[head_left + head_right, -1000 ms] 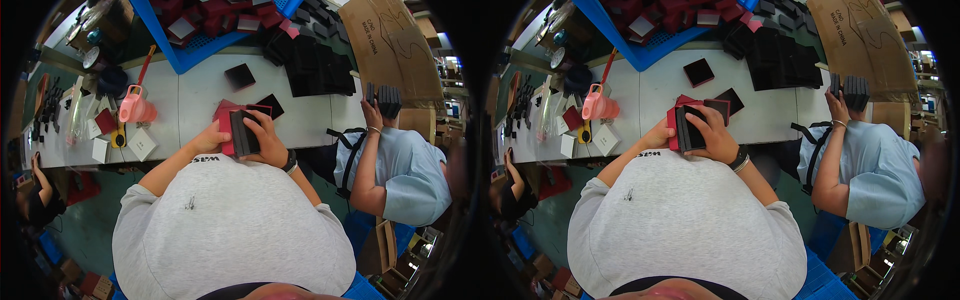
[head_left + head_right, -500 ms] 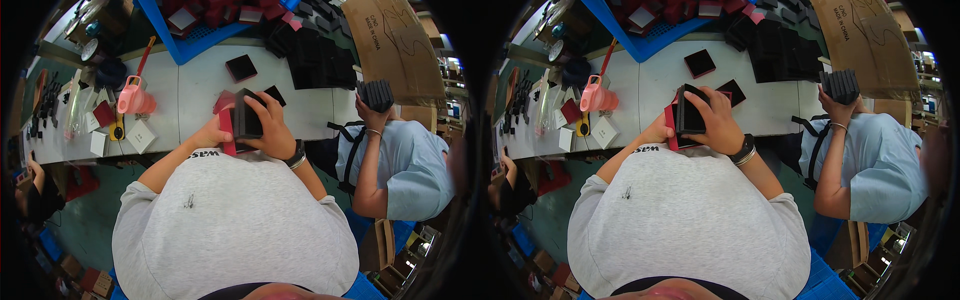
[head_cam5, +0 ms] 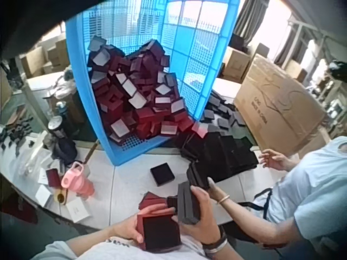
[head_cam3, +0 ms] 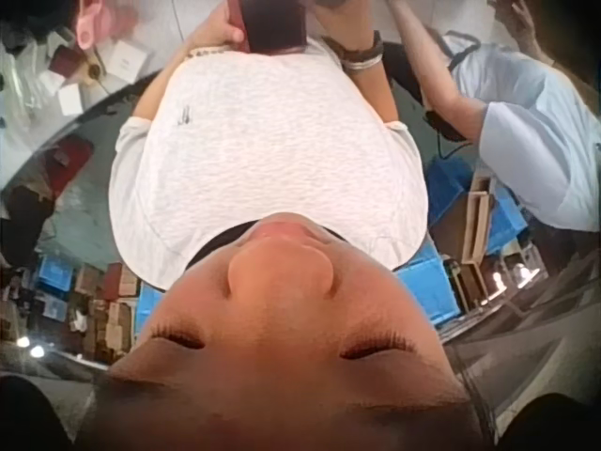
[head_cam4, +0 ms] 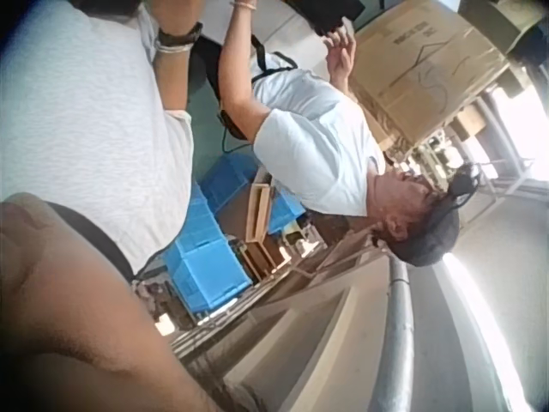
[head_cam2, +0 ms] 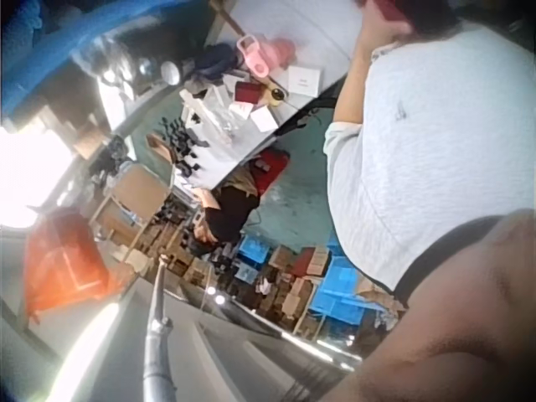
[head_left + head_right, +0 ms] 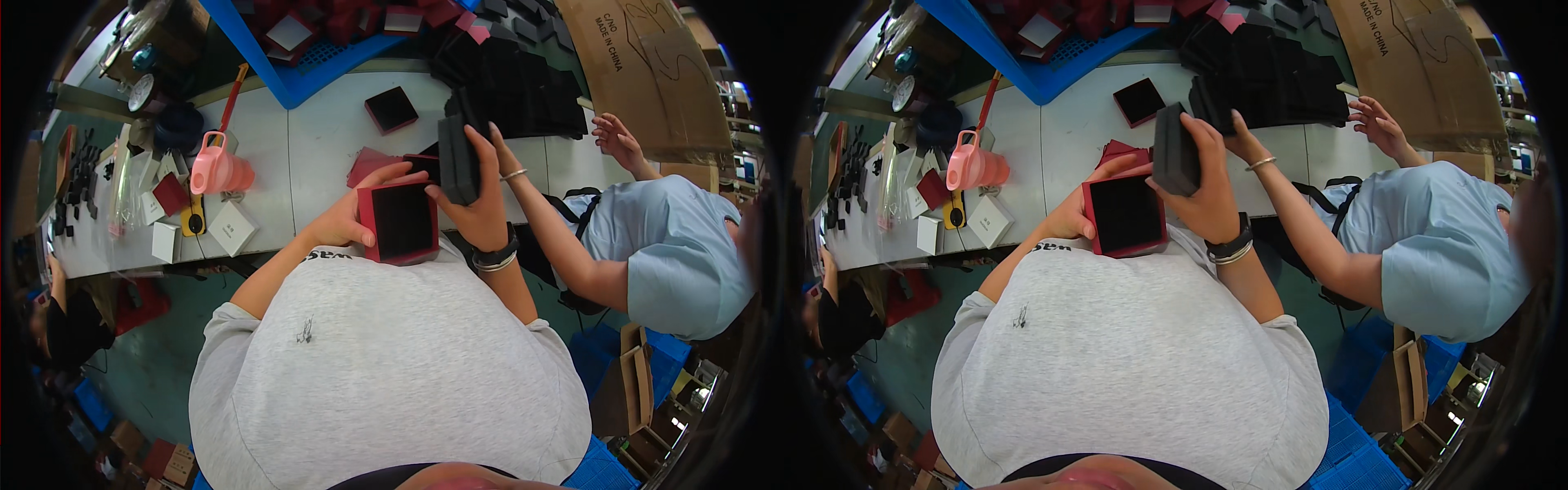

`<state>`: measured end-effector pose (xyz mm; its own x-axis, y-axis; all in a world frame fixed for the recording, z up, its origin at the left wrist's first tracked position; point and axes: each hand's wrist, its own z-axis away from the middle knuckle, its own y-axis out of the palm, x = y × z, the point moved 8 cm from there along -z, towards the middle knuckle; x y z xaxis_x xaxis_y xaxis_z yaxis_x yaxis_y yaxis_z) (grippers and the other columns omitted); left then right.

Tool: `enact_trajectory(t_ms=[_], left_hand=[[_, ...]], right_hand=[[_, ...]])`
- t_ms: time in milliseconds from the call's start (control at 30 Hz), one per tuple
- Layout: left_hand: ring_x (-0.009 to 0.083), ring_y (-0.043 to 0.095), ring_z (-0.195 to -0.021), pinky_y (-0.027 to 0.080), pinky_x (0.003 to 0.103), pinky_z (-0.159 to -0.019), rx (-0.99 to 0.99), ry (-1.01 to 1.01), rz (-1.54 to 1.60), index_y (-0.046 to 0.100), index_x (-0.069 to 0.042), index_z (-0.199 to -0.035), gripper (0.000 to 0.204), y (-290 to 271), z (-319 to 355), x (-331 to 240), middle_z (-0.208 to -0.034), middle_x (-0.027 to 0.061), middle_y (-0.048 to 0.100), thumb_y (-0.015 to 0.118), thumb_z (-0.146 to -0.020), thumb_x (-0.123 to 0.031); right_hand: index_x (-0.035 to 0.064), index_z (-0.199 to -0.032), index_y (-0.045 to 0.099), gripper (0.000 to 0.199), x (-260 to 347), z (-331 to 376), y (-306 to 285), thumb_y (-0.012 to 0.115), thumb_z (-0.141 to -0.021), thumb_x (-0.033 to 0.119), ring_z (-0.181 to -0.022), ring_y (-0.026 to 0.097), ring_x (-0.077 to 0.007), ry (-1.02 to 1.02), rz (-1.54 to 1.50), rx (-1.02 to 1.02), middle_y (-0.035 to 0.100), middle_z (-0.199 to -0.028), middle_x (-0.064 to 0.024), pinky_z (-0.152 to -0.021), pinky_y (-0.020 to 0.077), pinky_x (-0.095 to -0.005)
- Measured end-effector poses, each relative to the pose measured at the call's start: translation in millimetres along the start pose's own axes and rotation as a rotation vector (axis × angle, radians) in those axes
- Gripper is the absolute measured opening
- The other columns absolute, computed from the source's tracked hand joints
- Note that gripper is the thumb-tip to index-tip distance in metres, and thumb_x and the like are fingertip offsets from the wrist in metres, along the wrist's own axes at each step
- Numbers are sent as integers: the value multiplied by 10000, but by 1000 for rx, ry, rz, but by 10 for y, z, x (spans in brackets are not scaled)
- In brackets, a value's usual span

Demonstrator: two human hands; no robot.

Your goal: Placing foam inserts into jewelry boxes and organizing them on a workbench.

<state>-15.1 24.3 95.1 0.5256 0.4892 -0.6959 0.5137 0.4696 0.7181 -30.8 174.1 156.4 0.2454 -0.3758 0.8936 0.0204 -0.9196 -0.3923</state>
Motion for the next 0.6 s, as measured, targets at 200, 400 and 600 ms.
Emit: enact_trajectory(t_ms=[200, 400, 600], left_hand=[[262, 433, -1275, 370, 410, -1080, -419, 96, 269, 285, -79, -1456, 736, -716, 141, -3, -1357, 117, 461, 559, -773, -55], [218, 569, -1026, 477, 309, -881, -1128, 135, -415, 475, -80, -1269, 405, -2390, 487, -3, -1154, 101, 568, 595, -883, -86], [405, 459, -1198, 398, 435, -1011, -705, -236, -1960, 487, -82, -1324, 552, -2173, -205, -107, -1318, 210, 483, 685, -822, -199]], right_hand=[[52, -1400, 373, 846, -8, 103, -244, 809, -675, 42, -1223, 460, -294, -12, 27, -87, 434, -1336, -153, -1013, 388, -376], [59, -1403, 377, 797, -214, 203, -162, 779, -715, 69, -1196, 491, -266, 108, -109, -32, 470, -1314, -134, -1003, 395, -367], [71, -1402, 399, 788, -239, 75, 17, 786, -718, 124, -1167, 503, -269, 161, -57, 275, 478, -1315, -134, -990, 388, -341]])
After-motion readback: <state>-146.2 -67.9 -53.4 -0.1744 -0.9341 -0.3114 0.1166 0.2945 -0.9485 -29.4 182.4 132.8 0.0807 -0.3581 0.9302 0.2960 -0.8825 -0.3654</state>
